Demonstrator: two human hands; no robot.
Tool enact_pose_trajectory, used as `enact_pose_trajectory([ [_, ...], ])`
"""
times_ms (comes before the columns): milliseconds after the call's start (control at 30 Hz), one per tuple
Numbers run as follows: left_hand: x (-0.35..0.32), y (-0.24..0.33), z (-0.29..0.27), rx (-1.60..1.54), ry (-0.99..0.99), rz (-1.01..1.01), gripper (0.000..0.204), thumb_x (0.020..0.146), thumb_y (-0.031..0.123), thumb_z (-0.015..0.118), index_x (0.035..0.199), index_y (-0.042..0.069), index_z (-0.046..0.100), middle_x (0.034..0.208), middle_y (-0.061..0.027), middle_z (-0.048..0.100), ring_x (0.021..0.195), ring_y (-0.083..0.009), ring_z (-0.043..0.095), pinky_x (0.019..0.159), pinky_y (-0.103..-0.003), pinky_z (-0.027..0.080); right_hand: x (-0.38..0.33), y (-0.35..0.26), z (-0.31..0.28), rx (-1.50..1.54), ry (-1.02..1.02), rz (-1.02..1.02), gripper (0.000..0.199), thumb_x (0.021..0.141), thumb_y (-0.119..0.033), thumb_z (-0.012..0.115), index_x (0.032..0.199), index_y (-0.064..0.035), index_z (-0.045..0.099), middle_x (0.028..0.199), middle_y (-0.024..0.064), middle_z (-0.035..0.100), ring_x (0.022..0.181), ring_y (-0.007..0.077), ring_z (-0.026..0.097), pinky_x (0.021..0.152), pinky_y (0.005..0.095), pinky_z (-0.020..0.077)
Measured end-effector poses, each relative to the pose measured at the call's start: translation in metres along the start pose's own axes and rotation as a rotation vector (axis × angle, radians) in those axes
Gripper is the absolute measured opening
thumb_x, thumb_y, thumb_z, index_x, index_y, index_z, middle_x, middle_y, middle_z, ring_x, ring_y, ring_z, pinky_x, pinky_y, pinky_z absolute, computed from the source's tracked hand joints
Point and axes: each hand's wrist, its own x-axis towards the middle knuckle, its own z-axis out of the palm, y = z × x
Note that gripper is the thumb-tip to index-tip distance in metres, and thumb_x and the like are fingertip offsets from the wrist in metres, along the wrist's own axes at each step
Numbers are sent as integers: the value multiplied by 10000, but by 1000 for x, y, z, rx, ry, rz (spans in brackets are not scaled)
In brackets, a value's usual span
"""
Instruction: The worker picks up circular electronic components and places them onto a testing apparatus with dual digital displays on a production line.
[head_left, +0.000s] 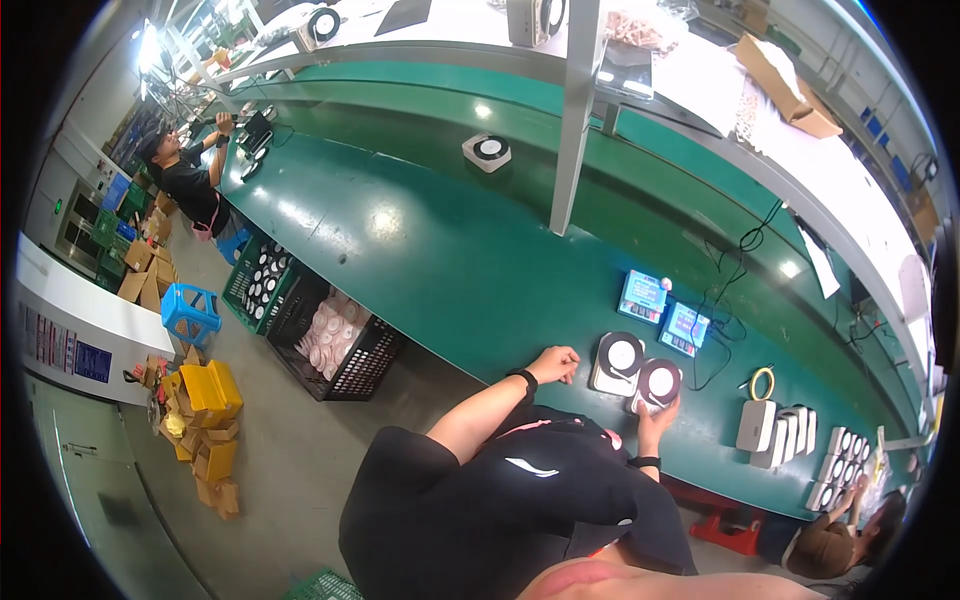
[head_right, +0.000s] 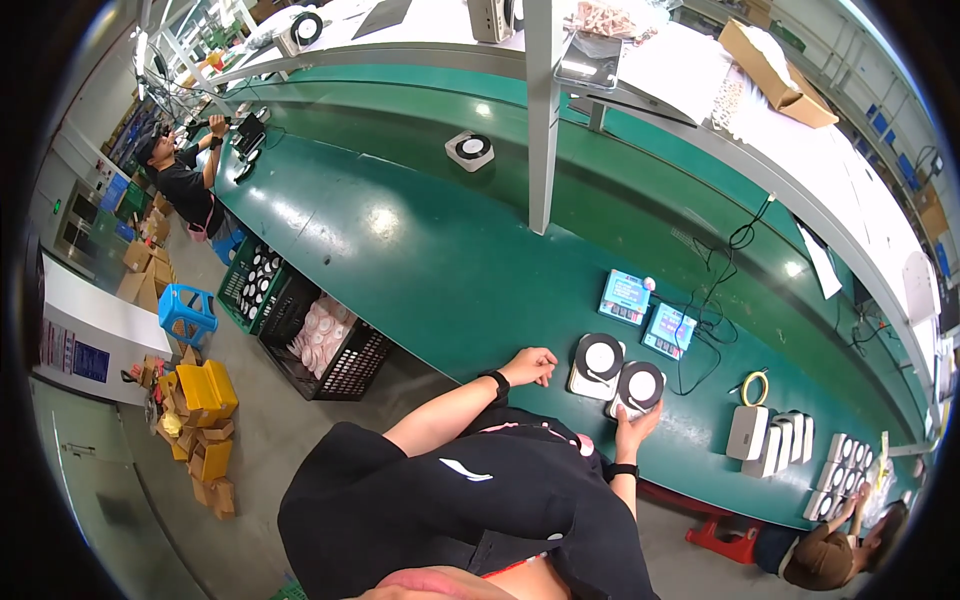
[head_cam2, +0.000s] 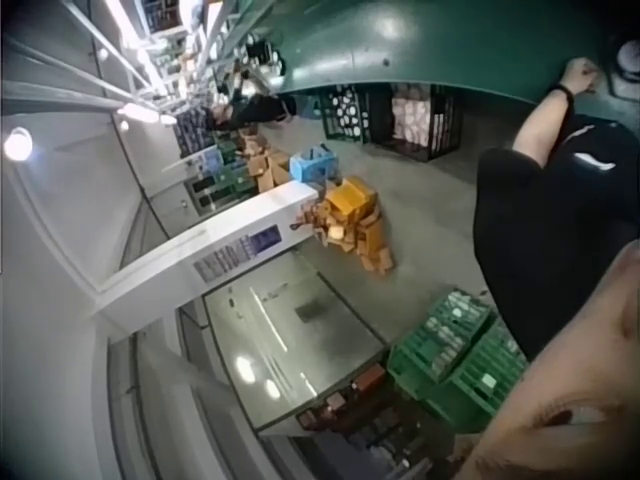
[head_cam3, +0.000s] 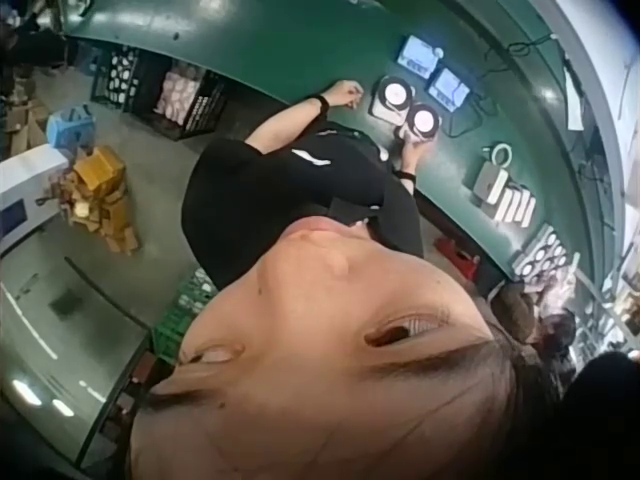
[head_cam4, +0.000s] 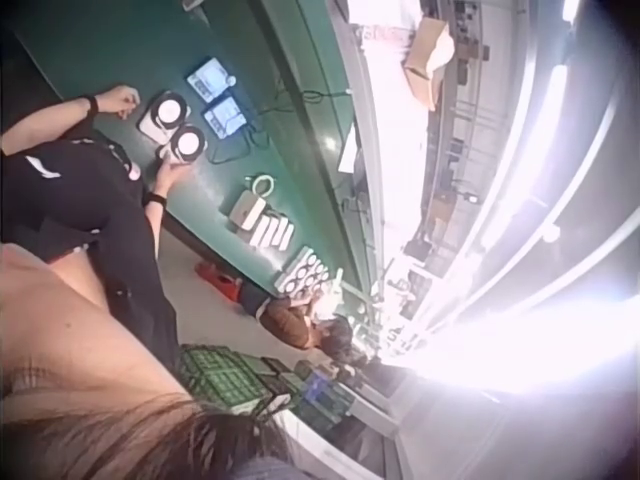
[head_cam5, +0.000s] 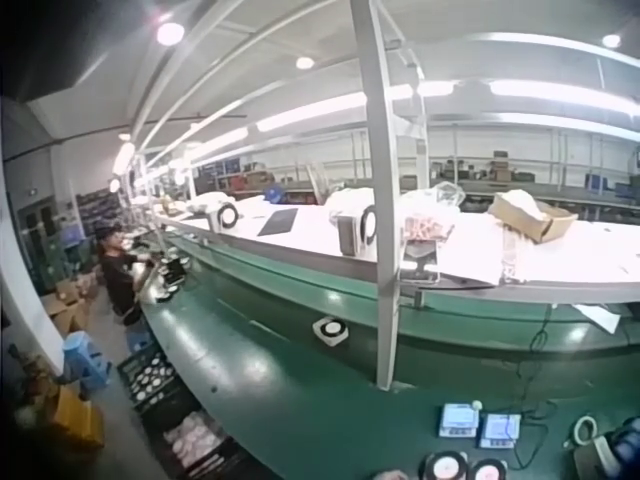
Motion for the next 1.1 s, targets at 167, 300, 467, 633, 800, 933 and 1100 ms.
enact_pose_trajectory([
  [167,0,-1,0,-3,-4,5,185,871,82,493,1012,-36,505,734,-77,587,602,-153,619,528,-248,486,0,-1,-2,9,-12,13,948,609,-189,761,1350,-11,198,1337,230,280,1253,375,246,1046,434,185],
  [300,0,-3,0,-3,-5,11,184,870,78,492,1013,-37,505,737,-80,589,603,-150,619,529,-247,485,0,2,0,-5,-1,-5,944,613,-202,758,1349,-10,198,1337,232,278,1250,376,248,1043,436,187],
  [467,3,-2,3,-21,-3,15,166,857,60,498,991,-36,517,726,-88,603,580,-151,621,511,-250,486,-4,-1,1,-190,60,-108,950,611,-247,755,1345,-13,201,1337,251,258,1243,399,242,1032,450,199],
  [633,-1,-4,1,-21,8,-10,162,859,57,496,993,-31,515,728,-87,597,580,-146,619,509,-236,485,-13,-44,5,-439,53,-154,957,602,-281,753,1343,-29,203,1339,273,227,1235,432,230,1018,467,216],
  [800,2,1,0,-8,11,-39,153,866,53,490,993,-29,514,728,-89,592,588,-148,621,512,-236,486,-12,-50,8,-518,61,-76,976,562,-277,771,1332,-46,218,1337,275,218,1229,436,232,1009,470,235],
  [933,4,-1,-2,-20,6,-39,150,869,51,487,995,-29,512,727,-87,589,600,-155,625,518,-239,488,-6,-47,-1,-460,67,-65,970,531,-235,772,1321,-56,239,1315,262,249,1209,424,262,999,465,256],
  [1100,7,4,-8,-43,-43,-78,171,871,86,513,1001,-26,518,766,-89,591,617,-155,620,549,-241,492,4,-30,-31,-249,23,-48,907,514,-151,734,1299,-52,291,1251,213,343,1151,381,343,981,434,294],
])
